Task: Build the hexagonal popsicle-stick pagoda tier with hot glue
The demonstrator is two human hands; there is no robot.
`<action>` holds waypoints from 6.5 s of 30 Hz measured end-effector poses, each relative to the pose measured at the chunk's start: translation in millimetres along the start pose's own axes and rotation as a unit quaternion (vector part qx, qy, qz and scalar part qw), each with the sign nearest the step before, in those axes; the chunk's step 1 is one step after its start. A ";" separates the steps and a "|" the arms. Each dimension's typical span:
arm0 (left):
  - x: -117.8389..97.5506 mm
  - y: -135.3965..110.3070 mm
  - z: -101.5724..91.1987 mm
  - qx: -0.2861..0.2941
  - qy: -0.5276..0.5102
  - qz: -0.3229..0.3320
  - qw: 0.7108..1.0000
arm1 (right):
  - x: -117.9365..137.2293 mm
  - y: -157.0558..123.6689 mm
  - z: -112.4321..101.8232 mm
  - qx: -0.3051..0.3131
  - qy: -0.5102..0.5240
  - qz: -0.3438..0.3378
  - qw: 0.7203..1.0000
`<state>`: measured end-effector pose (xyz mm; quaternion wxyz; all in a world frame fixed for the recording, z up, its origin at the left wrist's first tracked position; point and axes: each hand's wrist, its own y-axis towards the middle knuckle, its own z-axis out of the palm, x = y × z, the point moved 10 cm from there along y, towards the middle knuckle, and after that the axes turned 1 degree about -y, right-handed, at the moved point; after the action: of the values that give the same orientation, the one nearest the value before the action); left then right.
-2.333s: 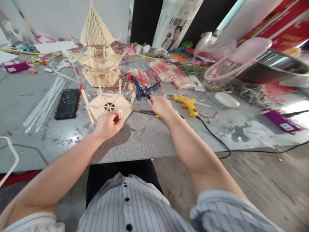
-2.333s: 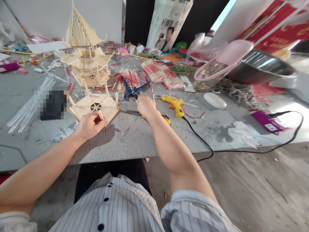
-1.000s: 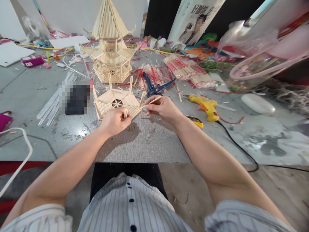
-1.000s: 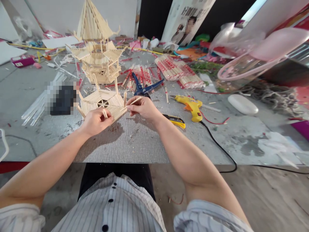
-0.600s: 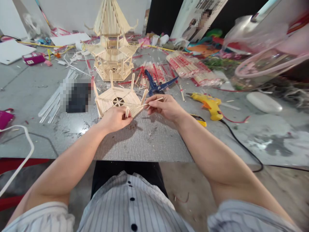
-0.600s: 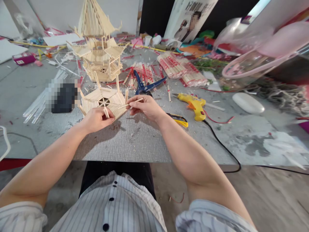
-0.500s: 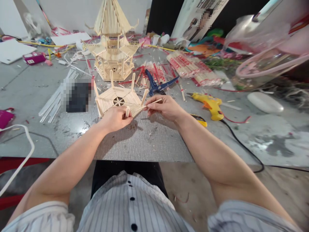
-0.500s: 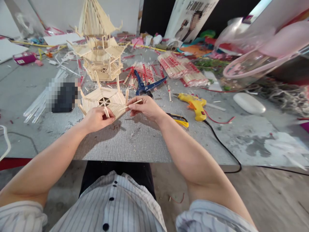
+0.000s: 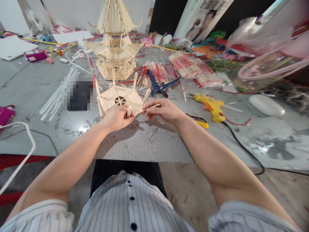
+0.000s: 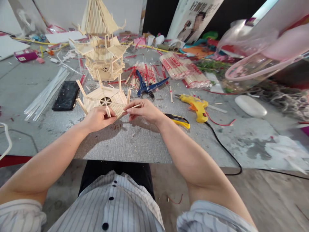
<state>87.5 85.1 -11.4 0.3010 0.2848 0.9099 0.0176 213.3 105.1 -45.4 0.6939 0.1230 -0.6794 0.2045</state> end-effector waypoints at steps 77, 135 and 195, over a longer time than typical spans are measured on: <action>-0.8 -1.1 1.5 0.012 -0.006 0.001 1.000 | -3.9 8.1 1.4 0.010 -0.307 -0.073 0.949; -6.5 -4.8 1.7 0.027 -0.019 0.021 0.999 | -0.7 5.3 5.4 0.019 -0.292 -0.055 0.955; -6.9 -3.8 -33.5 -0.102 -0.228 0.026 0.968 | 21.5 -33.5 -123.0 -0.274 -0.654 0.251 0.659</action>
<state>71.4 82.9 18.9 0.5270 0.2725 0.8032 0.0529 338.0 133.0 -26.1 -0.0048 -0.1464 -0.9883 0.0422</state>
